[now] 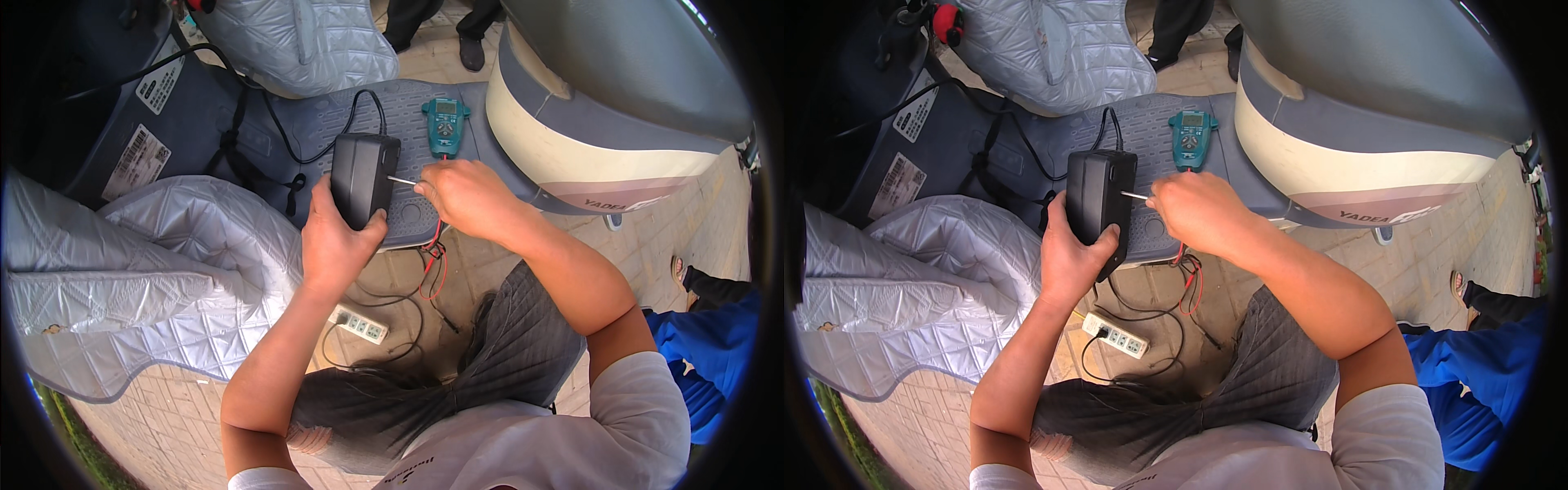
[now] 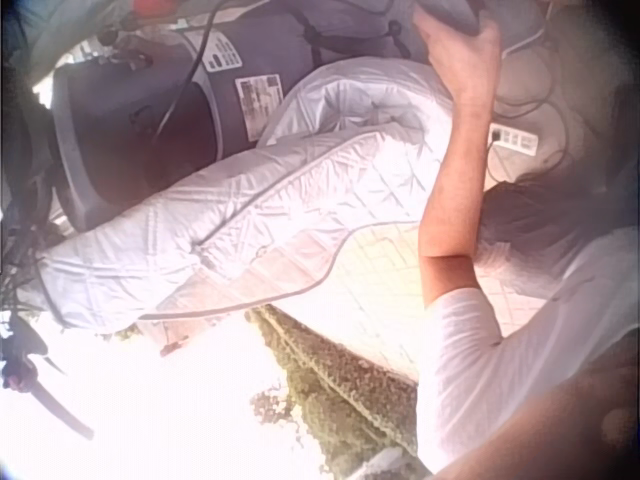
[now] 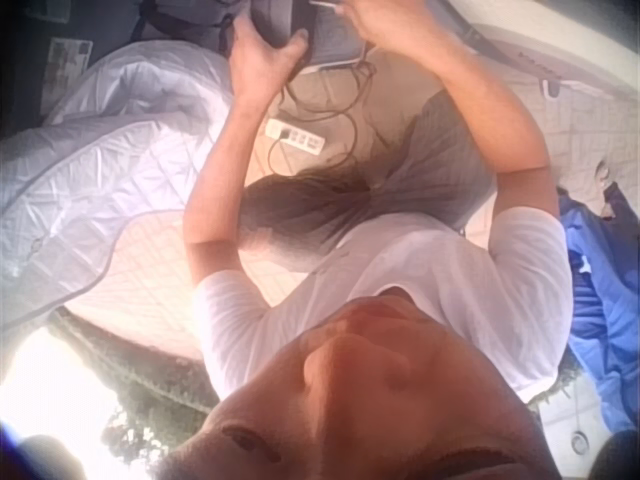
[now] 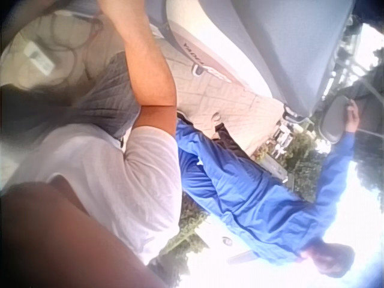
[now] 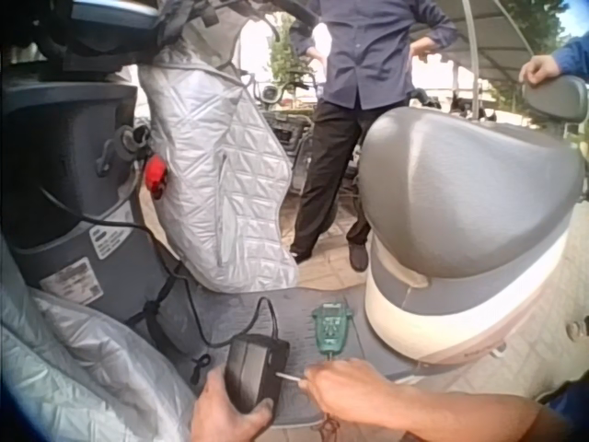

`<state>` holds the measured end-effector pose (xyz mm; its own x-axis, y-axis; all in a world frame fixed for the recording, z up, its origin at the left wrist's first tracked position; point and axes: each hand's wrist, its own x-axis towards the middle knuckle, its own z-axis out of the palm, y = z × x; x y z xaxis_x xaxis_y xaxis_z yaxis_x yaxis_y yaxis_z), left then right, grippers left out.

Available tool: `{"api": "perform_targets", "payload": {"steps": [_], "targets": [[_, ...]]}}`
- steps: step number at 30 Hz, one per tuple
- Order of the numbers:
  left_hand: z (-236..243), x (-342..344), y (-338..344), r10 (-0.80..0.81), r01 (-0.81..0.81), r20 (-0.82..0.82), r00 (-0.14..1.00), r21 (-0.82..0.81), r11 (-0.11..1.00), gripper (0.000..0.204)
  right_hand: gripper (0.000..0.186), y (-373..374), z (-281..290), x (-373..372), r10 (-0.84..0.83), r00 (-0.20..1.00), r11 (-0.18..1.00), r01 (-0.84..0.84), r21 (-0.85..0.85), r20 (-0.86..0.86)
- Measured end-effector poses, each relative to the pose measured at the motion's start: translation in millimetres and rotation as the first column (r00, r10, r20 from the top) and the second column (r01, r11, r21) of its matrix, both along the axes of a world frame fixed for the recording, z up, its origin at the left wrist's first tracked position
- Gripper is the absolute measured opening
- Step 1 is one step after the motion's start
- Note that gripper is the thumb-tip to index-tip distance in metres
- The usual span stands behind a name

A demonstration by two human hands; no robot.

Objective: The person repairs an electronic device, likely a battery charger, by opening the casing, using a multimeter to test components, and manipulating internal wires. They then reassemble the device and move the power strip.

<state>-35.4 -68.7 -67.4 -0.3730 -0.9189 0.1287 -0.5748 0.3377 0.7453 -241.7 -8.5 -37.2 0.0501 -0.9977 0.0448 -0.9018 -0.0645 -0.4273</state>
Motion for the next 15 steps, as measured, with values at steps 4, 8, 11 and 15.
{"api": "perform_targets", "payload": {"steps": [4, 8, 11, 15], "targets": [[2.0, 0.4, 1.3, -0.001, 0.001, 0.0, 1.0, 0.024, 1.0, 0.077, 0.023, 0.2, -4.0, 0.2, -0.017, 0.999, 0.992, 0.021, -0.121, 0.035], [3.5, -0.1, 2.5, -0.009, 0.009, -0.006, 1.0, 0.033, 0.999, 0.078, 0.021, 0.2, 0.2, 0.6, 0.022, 0.999, 0.997, -0.023, -0.076, -0.027], [1.3, 0.9, 1.3, -0.006, 0.007, 0.011, 1.0, -0.033, 0.999, 0.078, 0.02, -1.1, 0.7, -0.4, 0.022, 0.999, 1.0, -0.023, -0.021, -0.046], [1.8, 0.4, 1.2, -0.015, 0.016, 0.017, 1.0, -0.015, 1.0, 0.08, 0.021, 0.0, -5.6, -0.7, 0.006, 1.0, 0.993, -0.005, -0.116, 0.009]]}}
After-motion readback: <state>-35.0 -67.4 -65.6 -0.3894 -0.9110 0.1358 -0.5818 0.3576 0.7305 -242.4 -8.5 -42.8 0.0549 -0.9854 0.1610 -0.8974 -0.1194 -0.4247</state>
